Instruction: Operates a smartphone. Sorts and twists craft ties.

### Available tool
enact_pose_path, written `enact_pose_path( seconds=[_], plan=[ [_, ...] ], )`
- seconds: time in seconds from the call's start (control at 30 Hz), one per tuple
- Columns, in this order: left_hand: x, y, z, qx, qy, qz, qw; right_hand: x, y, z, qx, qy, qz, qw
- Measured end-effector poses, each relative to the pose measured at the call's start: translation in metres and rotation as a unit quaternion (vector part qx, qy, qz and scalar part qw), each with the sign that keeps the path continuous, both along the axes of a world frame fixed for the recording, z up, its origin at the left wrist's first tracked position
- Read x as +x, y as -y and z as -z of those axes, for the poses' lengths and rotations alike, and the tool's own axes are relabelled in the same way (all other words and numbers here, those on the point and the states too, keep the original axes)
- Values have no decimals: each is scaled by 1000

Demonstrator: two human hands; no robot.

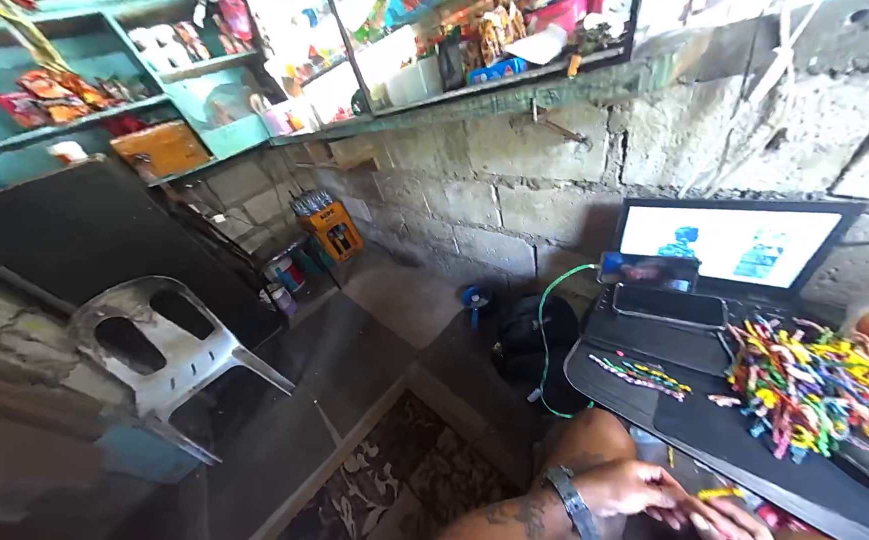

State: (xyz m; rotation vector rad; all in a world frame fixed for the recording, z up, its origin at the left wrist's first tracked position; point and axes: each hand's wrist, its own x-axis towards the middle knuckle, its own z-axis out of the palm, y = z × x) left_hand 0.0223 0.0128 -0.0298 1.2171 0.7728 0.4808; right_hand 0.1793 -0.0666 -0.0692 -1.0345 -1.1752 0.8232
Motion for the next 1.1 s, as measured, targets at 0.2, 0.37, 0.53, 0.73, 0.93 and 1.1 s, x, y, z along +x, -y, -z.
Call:
enact_pose_path(
  seconds=[0.2, 0.37, 0.53, 0.73, 0.93, 1.1],
  plan=[
    [-1, 7, -3, -35, -18, 86, 996, -4, 6, 0, -18, -40, 1, 999],
    [0, 7, -7, 11, -56, 88, 994, -5, 1, -3, -55, -62, 63, 995],
    [-1, 17, 2, 202, -101, 89, 970, -10, 0, -10, -107, -62, 75, 989],
    [-6, 20, 8, 288, -125, 78, 946, -13, -2, -10, -137, -51, 83, 986],
    [-6, 18, 4, 293, -132, 67, 945, -13, -5, -2, -96, -60, 97, 989],
    [-4, 19, 3, 270, -115, 57, 954, -13, -5, -4, -75, -81, 110, 988]
  ],
)
